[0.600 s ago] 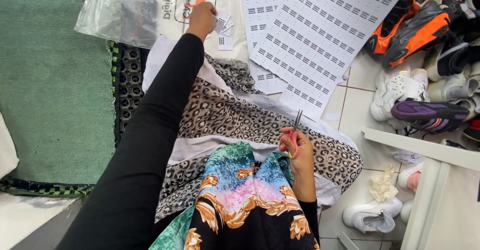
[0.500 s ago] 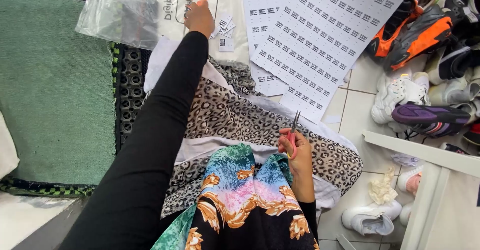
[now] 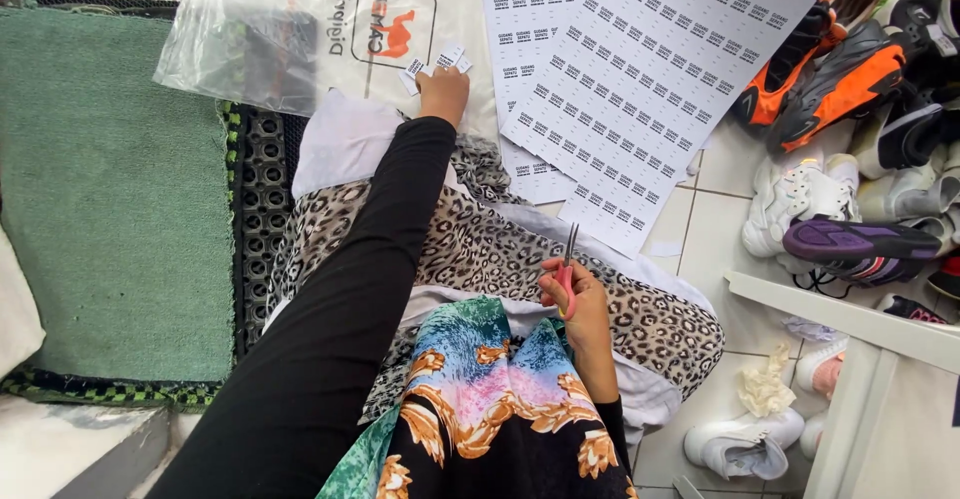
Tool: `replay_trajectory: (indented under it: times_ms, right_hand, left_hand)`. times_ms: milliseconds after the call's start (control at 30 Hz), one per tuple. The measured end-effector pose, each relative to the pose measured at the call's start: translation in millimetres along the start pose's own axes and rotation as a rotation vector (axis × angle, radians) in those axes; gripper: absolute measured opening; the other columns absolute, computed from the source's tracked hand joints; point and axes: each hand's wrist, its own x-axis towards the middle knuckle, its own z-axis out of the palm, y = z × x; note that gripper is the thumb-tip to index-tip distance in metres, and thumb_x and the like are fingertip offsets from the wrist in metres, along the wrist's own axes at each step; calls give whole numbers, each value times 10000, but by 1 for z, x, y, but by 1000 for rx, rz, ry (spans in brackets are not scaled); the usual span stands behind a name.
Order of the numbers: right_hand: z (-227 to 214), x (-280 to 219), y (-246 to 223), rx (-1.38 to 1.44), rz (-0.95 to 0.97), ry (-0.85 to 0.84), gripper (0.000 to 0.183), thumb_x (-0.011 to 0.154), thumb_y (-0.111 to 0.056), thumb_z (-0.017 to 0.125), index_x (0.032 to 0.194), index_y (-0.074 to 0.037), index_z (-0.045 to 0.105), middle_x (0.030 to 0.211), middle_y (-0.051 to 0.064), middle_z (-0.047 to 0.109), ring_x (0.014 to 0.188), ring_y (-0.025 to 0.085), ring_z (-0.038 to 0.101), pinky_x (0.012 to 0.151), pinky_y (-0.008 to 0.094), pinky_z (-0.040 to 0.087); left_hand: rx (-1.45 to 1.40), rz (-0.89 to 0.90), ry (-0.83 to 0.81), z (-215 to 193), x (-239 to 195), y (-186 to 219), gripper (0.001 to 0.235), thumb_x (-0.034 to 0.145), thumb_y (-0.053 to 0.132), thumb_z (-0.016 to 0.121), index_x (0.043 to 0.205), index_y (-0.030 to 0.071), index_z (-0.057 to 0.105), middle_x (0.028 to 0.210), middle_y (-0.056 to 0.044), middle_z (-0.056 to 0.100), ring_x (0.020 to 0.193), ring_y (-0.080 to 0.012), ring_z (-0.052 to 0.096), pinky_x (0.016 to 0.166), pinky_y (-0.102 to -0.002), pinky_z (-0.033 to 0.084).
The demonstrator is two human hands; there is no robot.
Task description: The person sits on the floor and uses pink-handled scissors to cut small rectangular labels from a large sheet of paper. The person holds the sheet with one hand and cuts along the printed lines with the other, separating individual labels.
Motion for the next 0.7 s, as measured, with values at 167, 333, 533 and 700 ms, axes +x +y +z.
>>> replay_trajectory:
  times_ms: [167,333,533,700]
  right_hand:
    - [10,-9,-11,-32,-24,-45,334,796,-74,879,1081,14,729,751,102,681,581,151,658,586,272,574]
    - [23,-19,-34,-78,-113,-100,375,780,-70,885,1104,9,714,797,62,637,660,87,620,628,225,529]
    - [29,-16,-39,16,-153,-149,460,779,-38,883,1188,16,679,883,77,608,763,102,622,721,228,524]
    - [23,-38,-49,120,-213,-243,548,751,-153,920,1190,44,656,886,122,605,763,151,612,711,285,528]
  left_hand:
    - [-91,21,-22,-9,-7,3,157,871,21,665,990,100,728,863,-107,693,793,-316,635,670,-516,419]
    - [-454,156,24,-60,-34,23,284,741,45,859,1011,85,780,888,-159,746,859,-389,750,721,-534,593]
    - [-1584,157,-84,-221,-236,56,119,920,23,618,937,-49,711,927,-271,677,738,-304,771,659,-340,676]
    - [-1907,162,-134,-251,-320,68,211,882,9,713,1081,-57,693,891,-154,684,756,-199,743,719,-322,673]
